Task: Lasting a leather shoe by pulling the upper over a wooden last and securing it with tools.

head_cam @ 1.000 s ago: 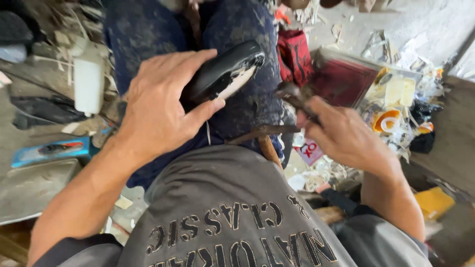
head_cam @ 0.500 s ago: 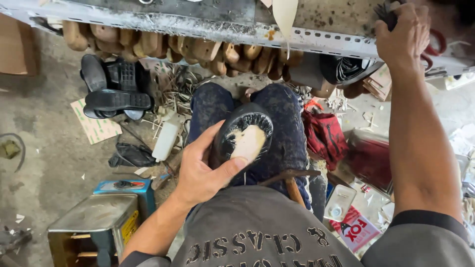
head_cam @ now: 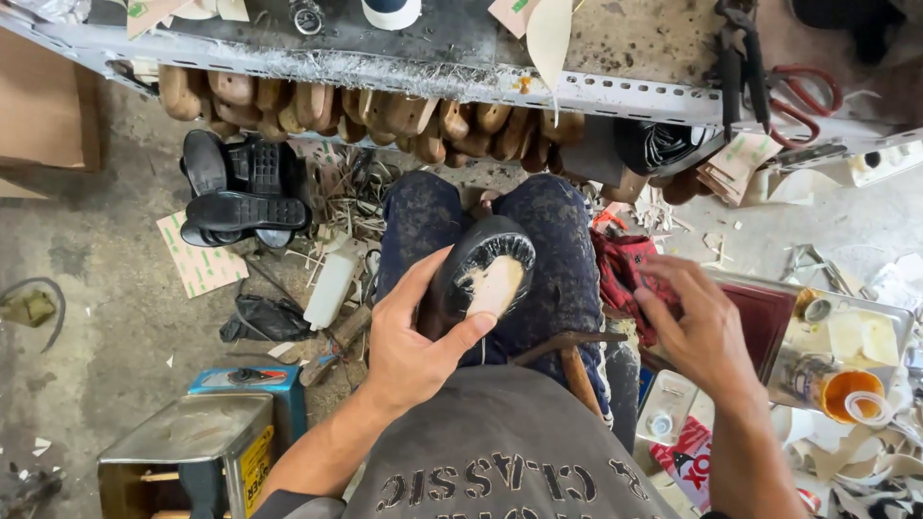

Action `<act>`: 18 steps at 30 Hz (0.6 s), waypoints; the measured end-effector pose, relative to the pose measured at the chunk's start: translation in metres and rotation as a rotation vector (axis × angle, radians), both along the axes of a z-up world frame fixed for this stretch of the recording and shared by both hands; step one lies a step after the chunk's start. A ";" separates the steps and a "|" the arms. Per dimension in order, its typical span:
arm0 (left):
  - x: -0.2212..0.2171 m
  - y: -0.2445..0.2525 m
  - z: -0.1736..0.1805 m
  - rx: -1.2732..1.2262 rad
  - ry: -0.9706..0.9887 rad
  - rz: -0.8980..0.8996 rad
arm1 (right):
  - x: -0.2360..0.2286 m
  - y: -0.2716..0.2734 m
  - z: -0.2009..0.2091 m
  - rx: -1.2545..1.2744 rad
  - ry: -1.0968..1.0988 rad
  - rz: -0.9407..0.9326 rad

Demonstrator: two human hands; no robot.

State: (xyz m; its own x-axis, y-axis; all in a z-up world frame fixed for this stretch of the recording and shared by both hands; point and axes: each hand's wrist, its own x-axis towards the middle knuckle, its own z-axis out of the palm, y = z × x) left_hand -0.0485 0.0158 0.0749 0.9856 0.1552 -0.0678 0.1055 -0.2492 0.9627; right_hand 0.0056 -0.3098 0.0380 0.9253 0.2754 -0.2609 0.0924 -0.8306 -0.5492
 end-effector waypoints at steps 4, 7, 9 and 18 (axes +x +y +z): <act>-0.012 -0.002 -0.014 -0.062 -0.170 0.078 | -0.034 0.024 -0.004 0.191 -0.205 -0.008; -0.021 -0.001 -0.019 -0.059 -0.126 0.127 | -0.042 0.041 0.004 0.249 -0.158 -0.002; -0.025 0.003 -0.023 -0.057 -0.097 0.137 | -0.044 0.044 -0.005 0.277 -0.126 0.027; -0.038 0.010 -0.031 0.054 -0.165 0.178 | -0.070 0.032 -0.061 0.002 -0.364 0.204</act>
